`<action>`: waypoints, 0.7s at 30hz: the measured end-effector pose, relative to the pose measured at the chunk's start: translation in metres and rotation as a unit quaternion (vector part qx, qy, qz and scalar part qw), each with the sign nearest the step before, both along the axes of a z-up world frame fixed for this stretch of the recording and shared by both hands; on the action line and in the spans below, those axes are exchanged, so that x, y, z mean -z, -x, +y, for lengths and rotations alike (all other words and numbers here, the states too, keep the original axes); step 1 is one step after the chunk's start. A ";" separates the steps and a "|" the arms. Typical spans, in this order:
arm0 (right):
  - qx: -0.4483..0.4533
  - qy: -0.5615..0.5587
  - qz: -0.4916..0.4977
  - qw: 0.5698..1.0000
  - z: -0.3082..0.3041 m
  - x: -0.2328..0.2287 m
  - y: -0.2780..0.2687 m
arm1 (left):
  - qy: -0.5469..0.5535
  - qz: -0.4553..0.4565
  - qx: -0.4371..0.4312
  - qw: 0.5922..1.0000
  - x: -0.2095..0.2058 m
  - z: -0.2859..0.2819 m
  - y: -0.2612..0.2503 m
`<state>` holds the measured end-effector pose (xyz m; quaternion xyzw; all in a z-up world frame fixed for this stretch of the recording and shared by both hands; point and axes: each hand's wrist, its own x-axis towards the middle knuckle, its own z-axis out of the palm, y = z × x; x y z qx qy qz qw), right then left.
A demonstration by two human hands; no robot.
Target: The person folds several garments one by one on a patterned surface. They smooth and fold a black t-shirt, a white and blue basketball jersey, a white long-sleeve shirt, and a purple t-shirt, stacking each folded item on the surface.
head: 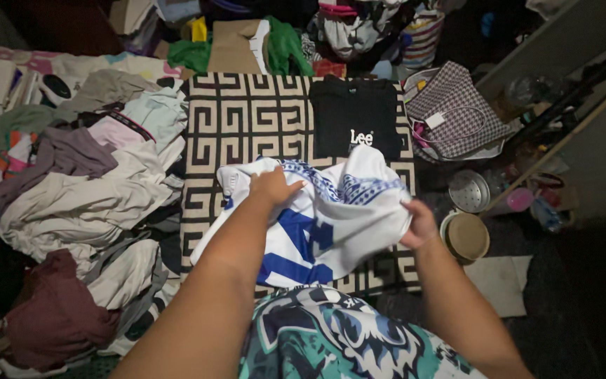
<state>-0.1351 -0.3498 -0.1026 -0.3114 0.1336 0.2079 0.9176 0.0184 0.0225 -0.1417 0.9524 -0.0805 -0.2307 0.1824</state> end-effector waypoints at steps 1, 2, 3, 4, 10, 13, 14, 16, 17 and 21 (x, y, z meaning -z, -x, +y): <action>0.024 0.017 -0.015 0.999 -0.001 -0.005 -0.002 | 0.033 0.023 0.010 0.999 0.001 0.000 -0.002; 0.049 0.034 -0.031 0.998 -0.004 -0.009 -0.003 | 0.067 0.045 0.020 0.997 0.000 0.000 -0.005; 0.072 0.050 -0.047 0.995 -0.007 -0.012 -0.004 | 0.100 0.066 0.029 0.992 -0.002 0.001 -0.009; 0.102 0.034 -0.041 0.993 -0.012 -0.013 -0.004 | 0.212 0.129 -0.075 0.966 -0.004 0.002 -0.012; 0.220 0.083 -0.078 0.969 -0.061 -0.016 -0.026 | 0.696 0.206 -0.391 0.566 -0.042 0.056 -0.074; 0.269 0.025 -0.107 0.957 -0.086 -0.021 -0.040 | 0.826 0.144 -0.344 0.423 -0.055 0.103 -0.091; 0.274 0.002 -0.117 0.955 -0.093 -0.022 -0.041 | 0.857 0.158 -0.285 0.400 -0.056 0.120 -0.086; 0.240 0.017 -0.082 0.967 -0.094 -0.013 -0.033 | 0.853 0.205 -0.238 0.417 -0.051 0.137 -0.066; 0.201 0.056 -0.038 0.977 -0.087 -0.002 -0.025 | 0.819 0.240 -0.249 0.459 -0.047 0.150 -0.049; -0.063 0.238 0.166 0.955 -0.051 0.050 0.015 | 0.646 0.339 -0.359 0.583 -0.012 0.159 0.023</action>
